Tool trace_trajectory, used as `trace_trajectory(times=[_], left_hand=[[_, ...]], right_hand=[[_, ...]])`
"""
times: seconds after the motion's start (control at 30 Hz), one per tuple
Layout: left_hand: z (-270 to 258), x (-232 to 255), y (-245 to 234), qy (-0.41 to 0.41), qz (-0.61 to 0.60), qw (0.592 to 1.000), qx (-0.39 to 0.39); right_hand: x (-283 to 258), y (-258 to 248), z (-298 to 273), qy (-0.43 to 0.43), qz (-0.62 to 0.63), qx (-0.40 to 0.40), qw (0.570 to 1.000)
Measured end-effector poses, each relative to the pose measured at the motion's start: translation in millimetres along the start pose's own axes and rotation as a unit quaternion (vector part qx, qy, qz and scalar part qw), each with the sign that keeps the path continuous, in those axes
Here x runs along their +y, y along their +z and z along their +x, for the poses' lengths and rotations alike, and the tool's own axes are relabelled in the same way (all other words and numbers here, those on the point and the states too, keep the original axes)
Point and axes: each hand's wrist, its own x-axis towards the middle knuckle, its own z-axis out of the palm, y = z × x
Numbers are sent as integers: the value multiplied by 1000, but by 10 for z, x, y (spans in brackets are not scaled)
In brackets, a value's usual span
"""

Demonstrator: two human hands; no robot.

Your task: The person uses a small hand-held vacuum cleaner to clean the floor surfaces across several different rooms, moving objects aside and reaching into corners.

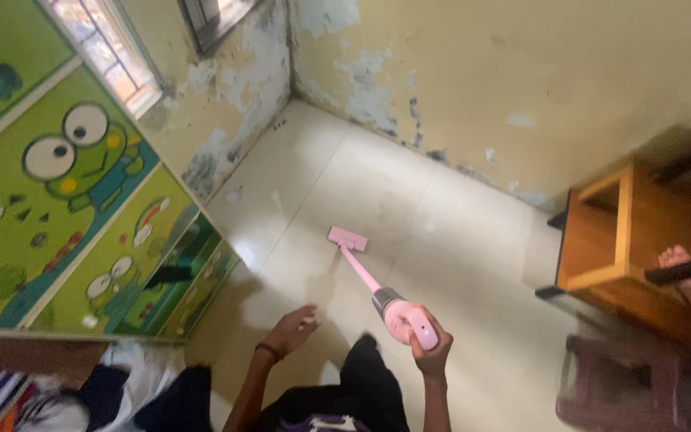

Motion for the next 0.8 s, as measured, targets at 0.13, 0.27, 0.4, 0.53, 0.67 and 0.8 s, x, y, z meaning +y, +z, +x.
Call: trace_trajectory(times=[0.13, 0.27, 0.4, 0.53, 0.67, 0.8], left_hand=[[314, 79, -59, -51, 5, 998, 25], [818, 331, -78, -55, -4, 997, 55], [1342, 921, -74, -53, -8, 996, 67], [1944, 1637, -149, 12, 52, 995, 88], [2278, 2115, -120, 90, 66, 989, 101], [2373, 2157, -182, 96, 104, 977, 159]], right_hand=[[298, 153, 629, -41, 13, -24, 999], [628, 341, 1495, -33, 3, -55, 998], [901, 473, 2380, -84, 4, -88, 993], [1220, 666, 3172, -83, 38, -94, 991], [1421, 748, 3670, -80, 27, -99, 991], [1602, 772, 3861, -90, 43, -82, 992]])
